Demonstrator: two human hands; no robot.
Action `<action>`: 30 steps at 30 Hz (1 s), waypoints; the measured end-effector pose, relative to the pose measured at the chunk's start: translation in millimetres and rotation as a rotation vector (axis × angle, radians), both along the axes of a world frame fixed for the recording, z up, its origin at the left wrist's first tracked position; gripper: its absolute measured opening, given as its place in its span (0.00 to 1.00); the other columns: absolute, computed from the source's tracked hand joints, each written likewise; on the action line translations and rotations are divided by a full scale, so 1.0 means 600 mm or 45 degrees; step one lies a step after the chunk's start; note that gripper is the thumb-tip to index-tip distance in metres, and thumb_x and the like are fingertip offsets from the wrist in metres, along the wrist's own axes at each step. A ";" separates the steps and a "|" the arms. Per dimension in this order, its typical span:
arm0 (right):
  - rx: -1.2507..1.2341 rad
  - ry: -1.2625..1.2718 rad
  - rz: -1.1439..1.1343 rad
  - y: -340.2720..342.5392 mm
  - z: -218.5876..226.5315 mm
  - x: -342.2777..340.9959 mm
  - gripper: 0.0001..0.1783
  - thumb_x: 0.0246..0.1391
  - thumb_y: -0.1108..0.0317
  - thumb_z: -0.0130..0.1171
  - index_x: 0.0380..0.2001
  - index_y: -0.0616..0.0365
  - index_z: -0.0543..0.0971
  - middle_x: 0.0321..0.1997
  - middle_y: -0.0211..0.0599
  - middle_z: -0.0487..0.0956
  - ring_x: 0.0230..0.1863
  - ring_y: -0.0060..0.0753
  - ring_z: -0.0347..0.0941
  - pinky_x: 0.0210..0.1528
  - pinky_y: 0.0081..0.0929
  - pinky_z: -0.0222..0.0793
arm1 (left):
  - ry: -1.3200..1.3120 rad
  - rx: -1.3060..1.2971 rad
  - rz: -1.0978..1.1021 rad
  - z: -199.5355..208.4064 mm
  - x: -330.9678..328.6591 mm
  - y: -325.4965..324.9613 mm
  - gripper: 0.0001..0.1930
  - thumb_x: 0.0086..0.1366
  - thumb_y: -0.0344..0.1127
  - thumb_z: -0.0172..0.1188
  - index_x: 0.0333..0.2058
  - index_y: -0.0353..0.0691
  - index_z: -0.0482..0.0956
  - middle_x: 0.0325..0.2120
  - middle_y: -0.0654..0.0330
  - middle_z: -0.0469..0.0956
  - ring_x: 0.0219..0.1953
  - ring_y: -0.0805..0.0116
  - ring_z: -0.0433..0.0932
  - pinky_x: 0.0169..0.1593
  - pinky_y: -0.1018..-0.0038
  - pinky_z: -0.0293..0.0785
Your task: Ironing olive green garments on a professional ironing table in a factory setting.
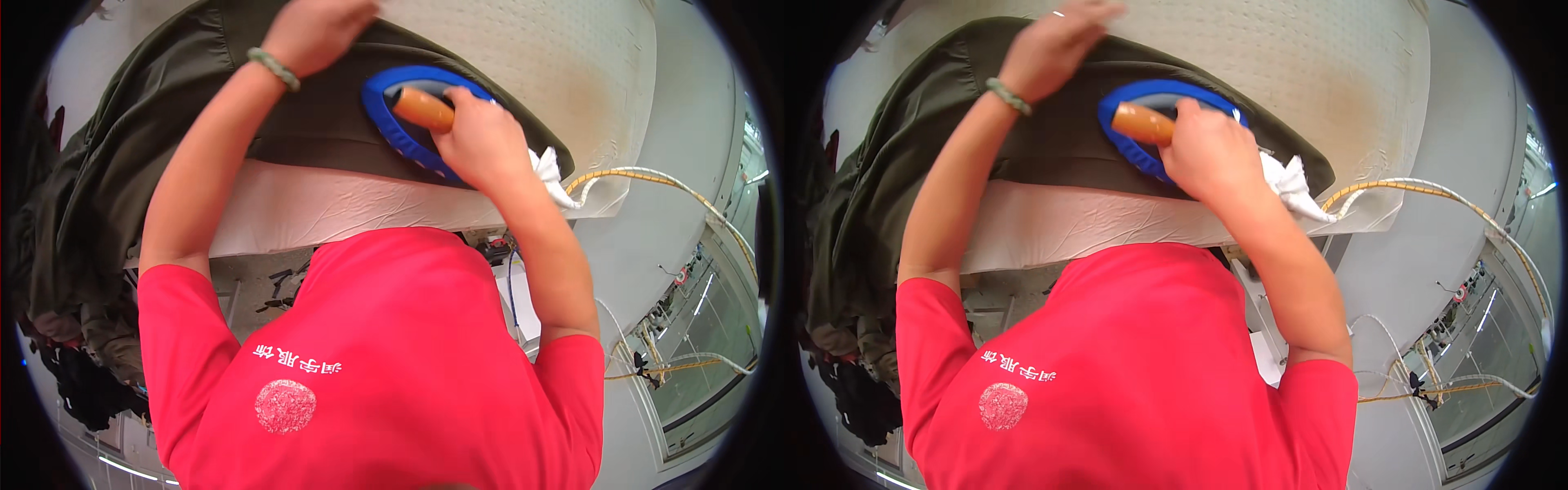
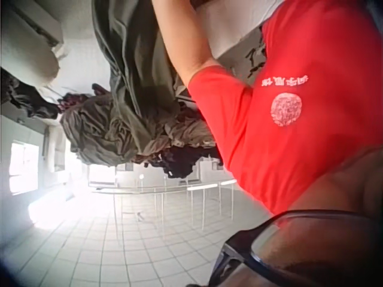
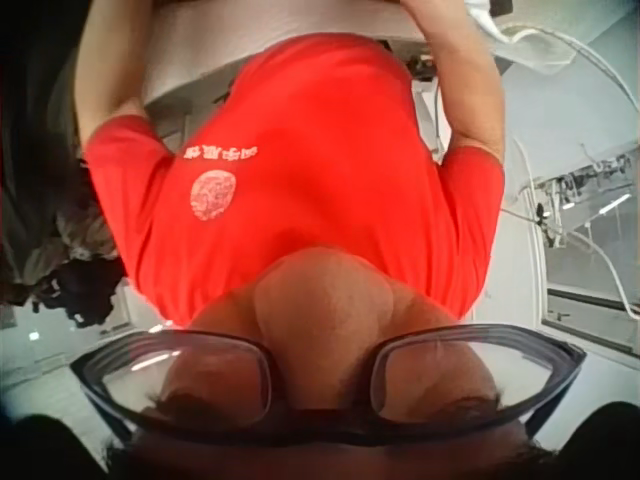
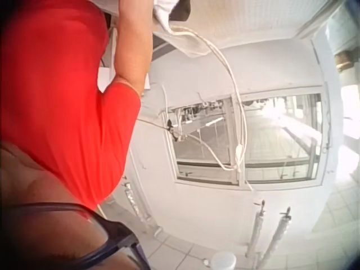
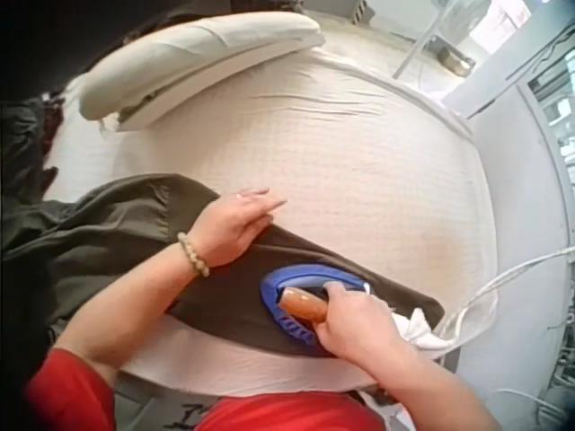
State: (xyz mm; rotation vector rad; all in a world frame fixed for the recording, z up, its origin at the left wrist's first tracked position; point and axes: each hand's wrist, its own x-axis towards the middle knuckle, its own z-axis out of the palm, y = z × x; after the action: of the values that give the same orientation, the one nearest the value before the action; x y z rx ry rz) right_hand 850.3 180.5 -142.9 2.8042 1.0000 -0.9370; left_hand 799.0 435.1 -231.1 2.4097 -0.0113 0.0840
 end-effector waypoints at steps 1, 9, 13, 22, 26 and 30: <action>-0.002 0.001 -0.017 0.006 0.003 0.020 0.24 0.56 0.54 0.65 0.50 0.59 0.79 0.38 0.57 0.84 0.43 0.61 0.80 0.46 0.48 0.76 | 0.282 -0.219 0.181 0.061 0.004 0.034 0.30 0.70 0.47 0.57 0.66 0.41 0.68 0.68 0.46 0.65 0.73 0.49 0.58 0.73 0.57 0.52; 0.089 0.058 -0.803 -0.111 0.070 0.226 0.21 0.58 0.50 0.67 0.30 0.58 0.78 0.19 0.25 0.71 0.16 0.18 0.65 0.18 0.25 0.59 | 0.256 0.325 0.802 0.010 -0.274 0.354 0.29 0.70 0.52 0.59 0.63 0.41 0.73 0.59 0.51 0.78 0.62 0.50 0.74 0.63 0.65 0.68; 0.203 -0.075 -0.871 -0.294 -0.037 0.355 0.20 0.58 0.50 0.68 0.31 0.57 0.77 0.18 0.25 0.70 0.15 0.20 0.64 0.19 0.27 0.59 | 0.529 -0.042 0.769 0.017 -0.280 0.312 0.27 0.68 0.49 0.63 0.60 0.39 0.75 0.53 0.51 0.81 0.54 0.51 0.79 0.57 0.66 0.72; 0.535 -0.813 0.068 -0.240 -0.034 0.280 0.37 0.52 0.52 0.73 0.60 0.60 0.74 0.55 0.47 0.79 0.56 0.51 0.76 0.59 0.41 0.71 | 0.152 0.615 0.927 0.070 -0.269 0.238 0.16 0.67 0.40 0.65 0.49 0.37 0.80 0.36 0.49 0.84 0.39 0.60 0.83 0.46 0.69 0.75; 0.752 -0.624 0.294 -0.234 -0.149 0.148 0.27 0.54 0.60 0.71 0.53 0.62 0.77 0.59 0.49 0.77 0.60 0.50 0.73 0.62 0.41 0.69 | -0.298 0.372 1.054 0.161 -0.209 0.202 0.12 0.67 0.31 0.64 0.48 0.39 0.81 0.37 0.55 0.85 0.42 0.63 0.83 0.49 0.71 0.75; 0.741 -0.105 -0.085 -0.291 -0.195 0.121 0.17 0.56 0.67 0.69 0.47 0.63 0.80 0.49 0.46 0.82 0.51 0.46 0.79 0.53 0.37 0.74 | -0.822 0.470 0.864 0.299 -0.094 0.116 0.12 0.66 0.24 0.61 0.48 0.40 0.82 0.41 0.60 0.85 0.46 0.68 0.81 0.54 0.72 0.74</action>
State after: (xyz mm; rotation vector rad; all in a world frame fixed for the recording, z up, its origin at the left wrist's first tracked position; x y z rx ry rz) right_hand 922.7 5.7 -259.9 3.3184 1.3601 -0.5970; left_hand 742.4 504.4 -51.6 2.5261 0.5310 1.2523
